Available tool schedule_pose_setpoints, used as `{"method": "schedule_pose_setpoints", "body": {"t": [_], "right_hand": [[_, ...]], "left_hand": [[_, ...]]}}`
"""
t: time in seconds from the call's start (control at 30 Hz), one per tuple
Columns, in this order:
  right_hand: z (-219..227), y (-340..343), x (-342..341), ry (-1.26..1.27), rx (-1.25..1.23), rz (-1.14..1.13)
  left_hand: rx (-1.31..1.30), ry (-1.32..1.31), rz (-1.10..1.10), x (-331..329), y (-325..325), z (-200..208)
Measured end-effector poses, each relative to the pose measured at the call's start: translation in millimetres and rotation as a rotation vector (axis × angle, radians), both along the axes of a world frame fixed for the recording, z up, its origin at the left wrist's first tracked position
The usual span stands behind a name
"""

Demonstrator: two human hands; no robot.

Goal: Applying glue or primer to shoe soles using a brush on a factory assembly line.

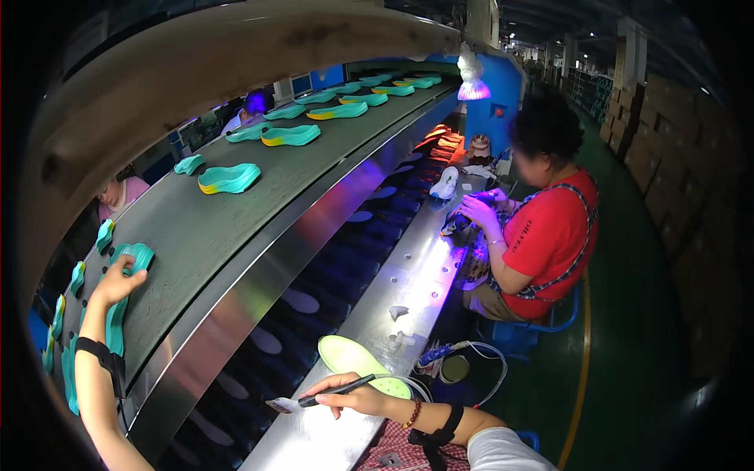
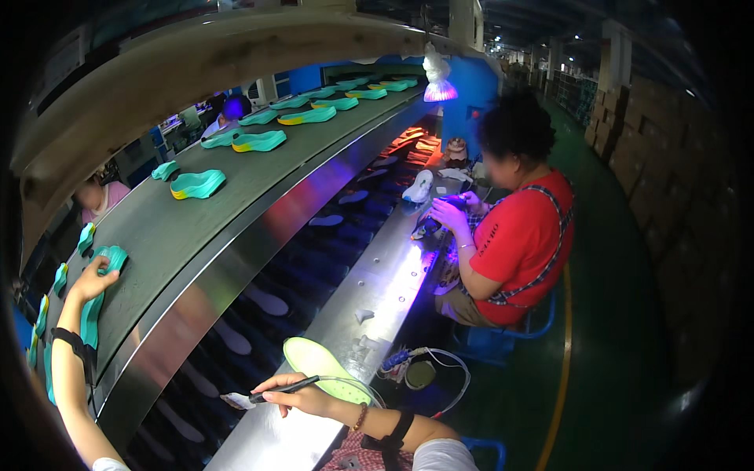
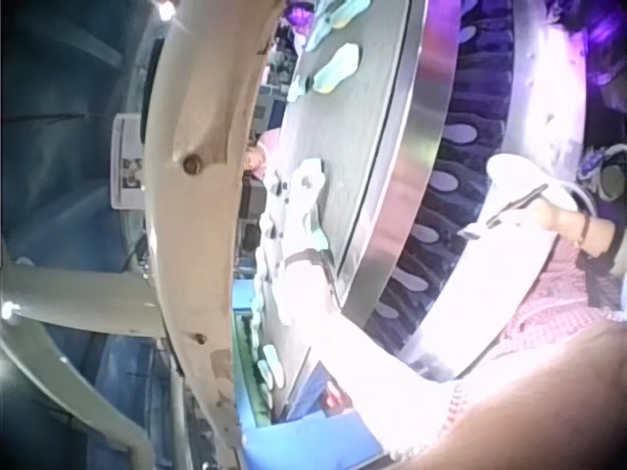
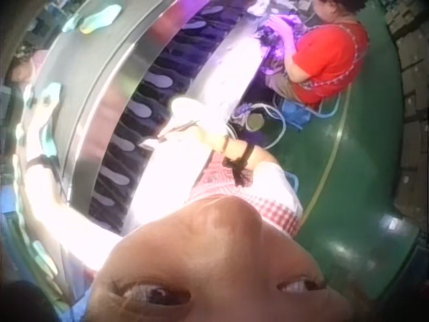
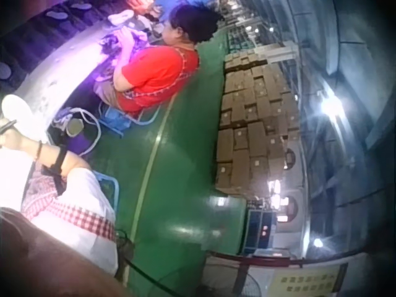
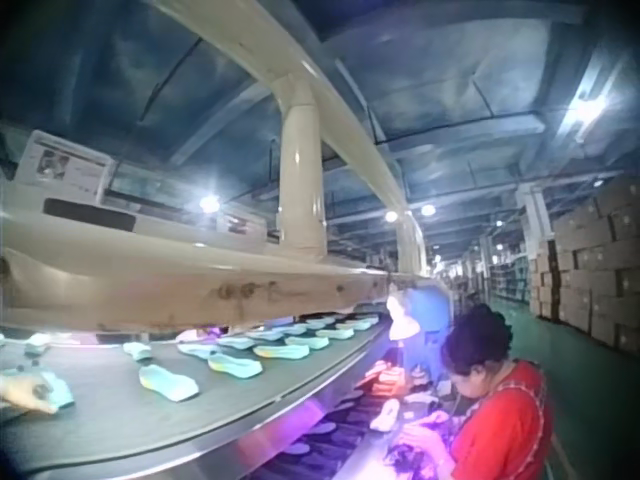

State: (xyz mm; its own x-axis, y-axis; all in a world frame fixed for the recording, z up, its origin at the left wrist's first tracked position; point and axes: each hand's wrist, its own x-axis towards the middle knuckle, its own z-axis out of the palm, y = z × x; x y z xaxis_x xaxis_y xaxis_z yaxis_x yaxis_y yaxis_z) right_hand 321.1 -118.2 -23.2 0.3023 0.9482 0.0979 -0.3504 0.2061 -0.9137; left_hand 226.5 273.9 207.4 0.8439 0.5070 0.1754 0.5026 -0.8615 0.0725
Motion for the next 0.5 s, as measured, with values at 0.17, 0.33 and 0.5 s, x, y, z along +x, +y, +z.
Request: {"method": "schedule_pose_setpoints", "body": {"t": [0.17, 0.33, 0.5], "right_hand": [[-6.8, -2.1, 11.6, 0.045, 0.005, -0.003], [-10.5, -13.8, 21.8, 0.048, 0.032, -0.02], [-18.4, -22.8, 33.6, 0.077, -0.017, -0.059]], "left_hand": [[-0.129, 0.037, 0.102, 3.6, -8.5, 9.0], [-0.214, 0.03, -0.02, -33.4, -36.0, 18.8], [-0.112, -0.119, 0.107, -111.4, 14.7, -22.8]]}}
